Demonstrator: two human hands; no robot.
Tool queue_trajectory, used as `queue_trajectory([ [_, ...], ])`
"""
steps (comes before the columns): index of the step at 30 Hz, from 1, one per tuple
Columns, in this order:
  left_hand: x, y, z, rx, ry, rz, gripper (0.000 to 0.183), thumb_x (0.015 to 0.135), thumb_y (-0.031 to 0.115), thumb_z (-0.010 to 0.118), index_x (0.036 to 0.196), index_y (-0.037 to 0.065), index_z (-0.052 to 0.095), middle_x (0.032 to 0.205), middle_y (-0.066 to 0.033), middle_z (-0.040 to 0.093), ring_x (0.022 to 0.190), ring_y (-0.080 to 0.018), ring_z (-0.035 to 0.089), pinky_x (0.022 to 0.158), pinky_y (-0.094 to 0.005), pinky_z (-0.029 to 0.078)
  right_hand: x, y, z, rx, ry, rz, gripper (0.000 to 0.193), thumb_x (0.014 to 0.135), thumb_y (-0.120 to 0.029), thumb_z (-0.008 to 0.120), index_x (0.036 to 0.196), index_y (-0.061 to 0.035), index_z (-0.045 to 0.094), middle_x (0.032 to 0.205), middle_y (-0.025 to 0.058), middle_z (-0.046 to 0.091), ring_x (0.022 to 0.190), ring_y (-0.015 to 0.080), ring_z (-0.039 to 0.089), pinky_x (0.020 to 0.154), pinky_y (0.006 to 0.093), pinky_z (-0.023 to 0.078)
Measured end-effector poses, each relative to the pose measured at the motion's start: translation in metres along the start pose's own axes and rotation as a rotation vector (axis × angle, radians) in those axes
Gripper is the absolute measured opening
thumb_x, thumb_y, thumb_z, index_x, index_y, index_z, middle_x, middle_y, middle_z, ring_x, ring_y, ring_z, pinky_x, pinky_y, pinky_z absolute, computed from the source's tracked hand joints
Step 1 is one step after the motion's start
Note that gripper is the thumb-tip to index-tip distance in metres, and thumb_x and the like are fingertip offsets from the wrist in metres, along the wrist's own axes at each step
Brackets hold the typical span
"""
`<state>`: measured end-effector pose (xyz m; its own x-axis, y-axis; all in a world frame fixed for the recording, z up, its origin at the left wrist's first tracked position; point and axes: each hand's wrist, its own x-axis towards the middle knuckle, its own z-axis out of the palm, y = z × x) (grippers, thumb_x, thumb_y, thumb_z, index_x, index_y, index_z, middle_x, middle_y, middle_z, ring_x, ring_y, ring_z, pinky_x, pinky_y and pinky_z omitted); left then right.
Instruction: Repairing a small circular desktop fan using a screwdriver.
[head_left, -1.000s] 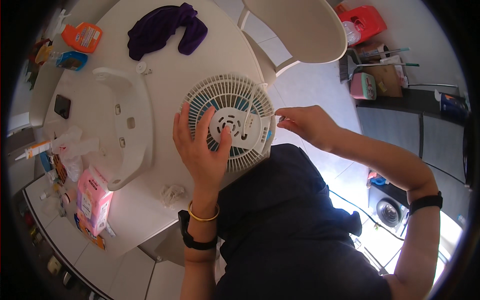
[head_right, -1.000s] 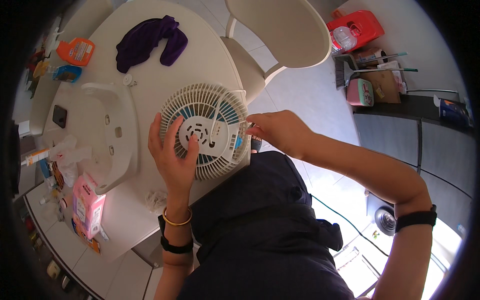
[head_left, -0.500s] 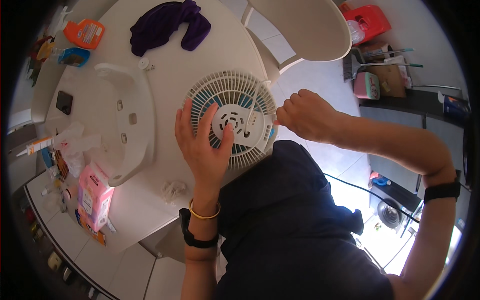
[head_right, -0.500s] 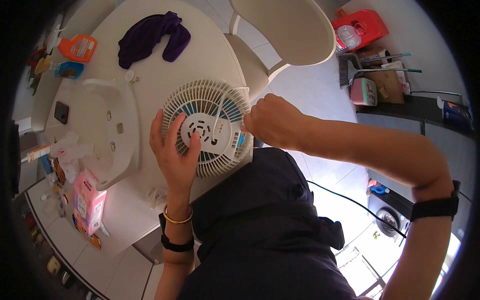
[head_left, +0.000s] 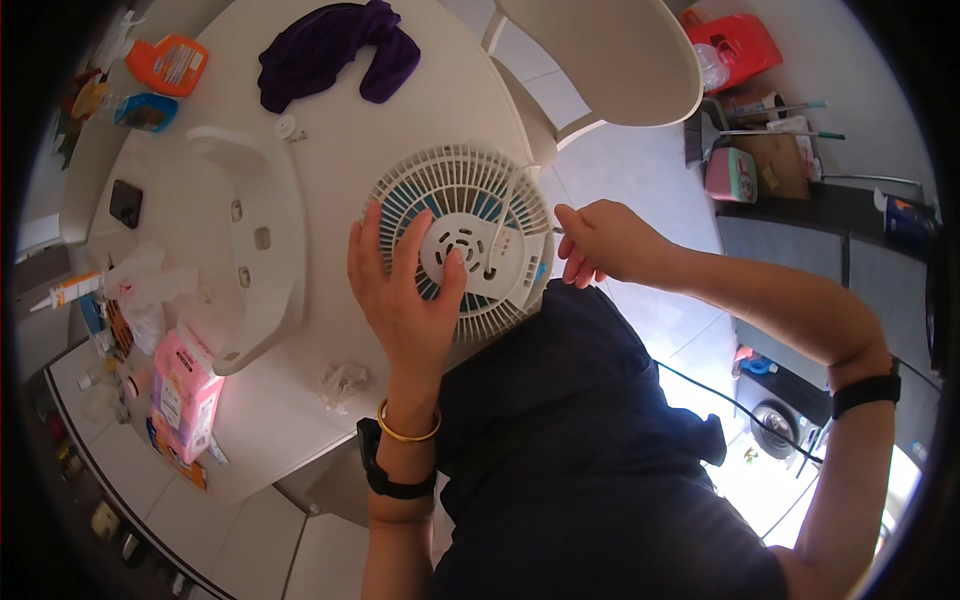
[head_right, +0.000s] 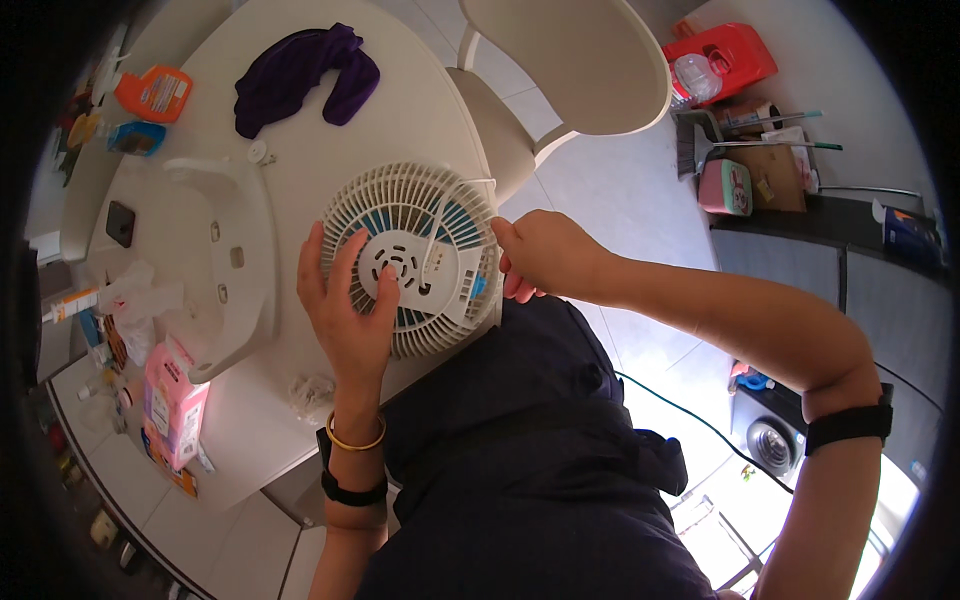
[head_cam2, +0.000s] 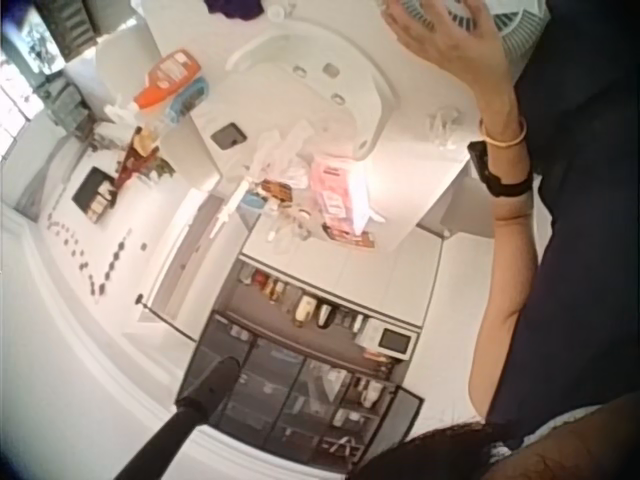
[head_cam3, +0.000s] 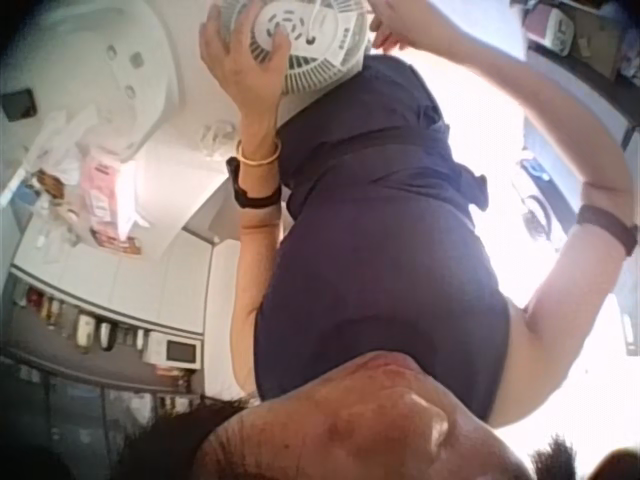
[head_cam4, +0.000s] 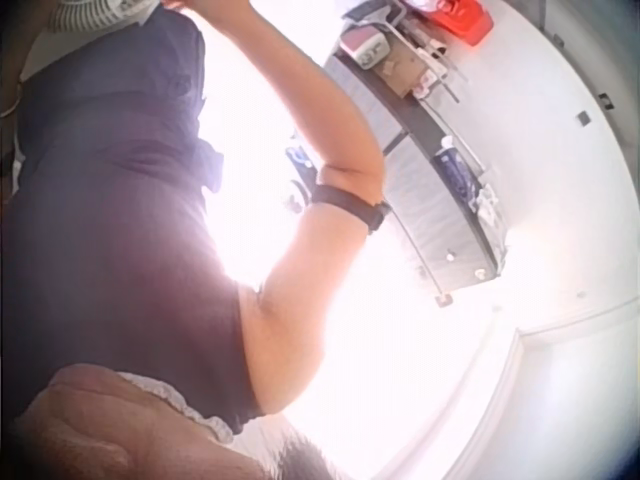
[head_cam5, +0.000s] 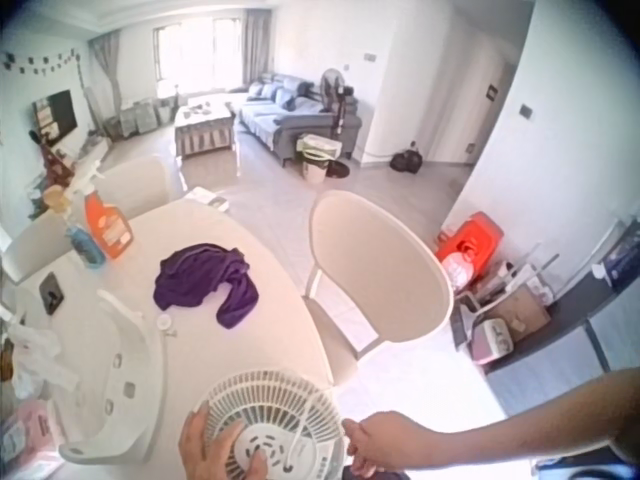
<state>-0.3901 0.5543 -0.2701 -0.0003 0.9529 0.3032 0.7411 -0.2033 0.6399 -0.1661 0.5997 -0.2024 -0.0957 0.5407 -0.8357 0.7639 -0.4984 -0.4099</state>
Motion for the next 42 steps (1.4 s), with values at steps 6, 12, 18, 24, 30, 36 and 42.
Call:
queue_trajectory([
  [6, 0.0, 0.002, 0.0, 0.003, -0.007, 0.002, 0.043, 0.078, 0.013, 0.071, 0.12, 0.011, 0.063, 0.144, -0.0149, 0.042, 0.133, -0.0349, 0.035, 0.108, -0.045, 0.032, 0.005, 0.021, 0.01, 0.613, -0.031, 0.096, 0.05, 0.103, -0.036, 0.026, 0.093, 0.0022, 0.057, 0.075, 0.0137, 0.067, 0.061, 0.0185, 0.063, 0.058, 0.0289, 0.05],
  [12, -0.001, 0.002, -0.001, 0.009, -0.004, 0.005, 0.043, 0.078, 0.012, 0.07, 0.12, 0.009, 0.063, 0.144, -0.0162, 0.04, 0.133, -0.0348, 0.036, 0.108, -0.0446, 0.033, -0.003, 0.036, 0.031, 1.151, 0.039, 0.201, 0.04, 0.099, -0.027, 0.025, 0.104, 0.0007, 0.055, 0.092, 0.0112, 0.067, 0.076, 0.0158, 0.063, 0.07, 0.0294, 0.052],
  [18, -0.005, 0.006, 0.001, 0.024, 0.008, -0.018, 0.044, 0.078, 0.016, 0.07, 0.121, 0.01, 0.062, 0.143, -0.0194, 0.039, 0.132, -0.0385, 0.035, 0.107, -0.0478, 0.032, -0.004, 0.019, 0.032, 1.526, 0.131, 0.145, 0.038, 0.102, -0.028, 0.031, 0.11, 0.0001, 0.054, 0.09, 0.0073, 0.066, 0.077, 0.0145, 0.062, 0.071, 0.0282, 0.051],
  [24, -0.004, 0.008, -0.002, 0.051, -0.021, -0.009, 0.046, 0.079, 0.012, 0.069, 0.124, 0.009, 0.06, 0.145, -0.0181, 0.035, 0.131, -0.0357, 0.036, 0.106, -0.0448, 0.033, 0.006, 0.029, 0.016, 0.647, 0.101, -0.061, 0.042, 0.099, -0.03, 0.037, 0.091, 0.0038, 0.061, 0.077, 0.0109, 0.066, 0.065, 0.014, 0.063, 0.062, 0.0264, 0.052],
  [30, -0.004, 0.008, -0.002, 0.042, -0.035, -0.034, 0.045, 0.079, 0.013, 0.069, 0.123, 0.007, 0.06, 0.144, -0.0193, 0.036, 0.131, -0.0362, 0.036, 0.106, -0.0454, 0.033, 0.009, 0.032, 0.01, 0.504, 0.181, -0.122, 0.047, 0.098, -0.037, 0.047, 0.083, 0.0037, 0.063, 0.071, 0.0094, 0.064, 0.062, 0.0126, 0.061, 0.058, 0.0262, 0.052],
  [36, -0.002, 0.01, -0.002, 0.023, -0.045, -0.039, 0.045, 0.079, 0.015, 0.07, 0.122, 0.006, 0.061, 0.144, -0.0206, 0.036, 0.131, -0.0369, 0.035, 0.106, -0.0459, 0.031, 0.019, 0.051, 0.003, 0.007, 0.421, -0.658, 0.027, 0.096, -0.029, 0.053, 0.097, -0.0033, 0.061, 0.079, 0.0136, 0.066, 0.072, 0.026, 0.065, 0.066, 0.0364, 0.052],
  [42, -0.001, 0.01, -0.004, 0.005, -0.062, -0.045, 0.044, 0.079, 0.014, 0.07, 0.122, 0.006, 0.061, 0.145, -0.0202, 0.035, 0.133, -0.0367, 0.034, 0.107, -0.046, 0.03, 0.014, 0.055, -0.009, -0.555, 0.428, -0.903, 0.015, 0.092, -0.017, 0.055, 0.093, -0.0029, 0.057, 0.081, 0.0135, 0.062, 0.078, 0.0301, 0.064, 0.069, 0.0409, 0.052],
])
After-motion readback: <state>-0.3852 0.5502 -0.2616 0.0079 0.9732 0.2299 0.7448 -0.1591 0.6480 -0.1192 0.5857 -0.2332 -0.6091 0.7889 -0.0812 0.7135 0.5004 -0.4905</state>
